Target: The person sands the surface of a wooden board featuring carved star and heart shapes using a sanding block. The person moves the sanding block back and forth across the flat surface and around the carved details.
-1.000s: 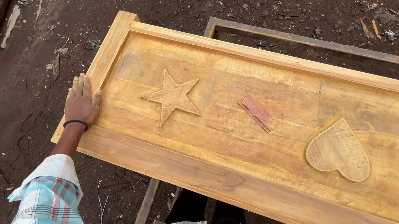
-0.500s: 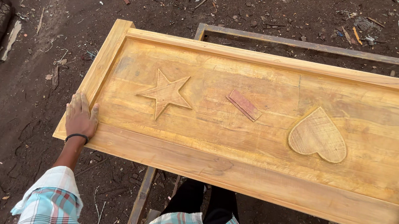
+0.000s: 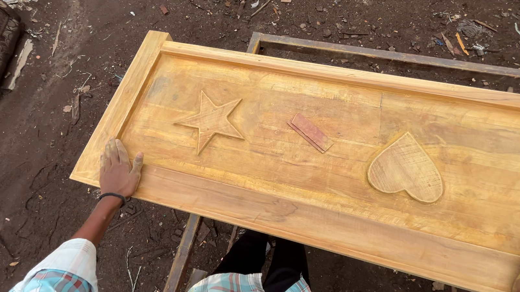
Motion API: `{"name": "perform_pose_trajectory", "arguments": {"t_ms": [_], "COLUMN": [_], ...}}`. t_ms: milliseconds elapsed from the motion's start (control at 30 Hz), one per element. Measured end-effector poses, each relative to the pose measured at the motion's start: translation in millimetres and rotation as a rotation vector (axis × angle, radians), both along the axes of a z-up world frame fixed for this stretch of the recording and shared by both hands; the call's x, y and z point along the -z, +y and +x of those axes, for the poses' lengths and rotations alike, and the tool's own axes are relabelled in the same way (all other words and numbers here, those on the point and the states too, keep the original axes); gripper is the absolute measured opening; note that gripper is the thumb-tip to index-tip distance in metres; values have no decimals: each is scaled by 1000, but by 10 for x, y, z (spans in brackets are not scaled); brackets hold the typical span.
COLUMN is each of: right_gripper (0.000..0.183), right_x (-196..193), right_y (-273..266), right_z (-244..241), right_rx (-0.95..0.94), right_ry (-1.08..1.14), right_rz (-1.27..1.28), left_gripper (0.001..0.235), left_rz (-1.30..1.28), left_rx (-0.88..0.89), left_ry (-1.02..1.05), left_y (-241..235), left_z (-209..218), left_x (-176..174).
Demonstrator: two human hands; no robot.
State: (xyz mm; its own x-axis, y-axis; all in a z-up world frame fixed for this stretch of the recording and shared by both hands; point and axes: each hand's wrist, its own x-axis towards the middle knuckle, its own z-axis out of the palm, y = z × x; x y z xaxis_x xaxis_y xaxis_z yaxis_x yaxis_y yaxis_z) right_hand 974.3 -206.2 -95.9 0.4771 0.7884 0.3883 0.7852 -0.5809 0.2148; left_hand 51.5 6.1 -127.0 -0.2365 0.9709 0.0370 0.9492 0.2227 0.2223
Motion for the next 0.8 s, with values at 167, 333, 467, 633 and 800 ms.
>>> {"name": "perform_pose_trajectory", "arguments": {"t_ms": [167, 333, 467, 633, 800], "right_gripper": [43, 35, 25, 23, 21], "right_x": [3, -53, -76, -80, -94], "right_y": [37, 31, 15, -19, -19], "right_z": [-54, -75, -121, -167, -144], "right_rx": [66, 116, -20, 12, -23], "right_ry": [448, 364, 297, 480, 291], "right_rz": [296, 204, 301, 461, 442], "left_gripper": [92, 91, 87, 89, 93], "left_rz": [75, 108, 116, 89, 91], "left_rx": [55, 146, 371, 663, 952], "left_ry": [12, 59, 56, -1, -141], "left_y": [-208, -404, -560, -680, -757], "left_z": [452, 1170, 1936, 3080, 4338], "left_x": [-54, -215, -454, -775, -883]}}
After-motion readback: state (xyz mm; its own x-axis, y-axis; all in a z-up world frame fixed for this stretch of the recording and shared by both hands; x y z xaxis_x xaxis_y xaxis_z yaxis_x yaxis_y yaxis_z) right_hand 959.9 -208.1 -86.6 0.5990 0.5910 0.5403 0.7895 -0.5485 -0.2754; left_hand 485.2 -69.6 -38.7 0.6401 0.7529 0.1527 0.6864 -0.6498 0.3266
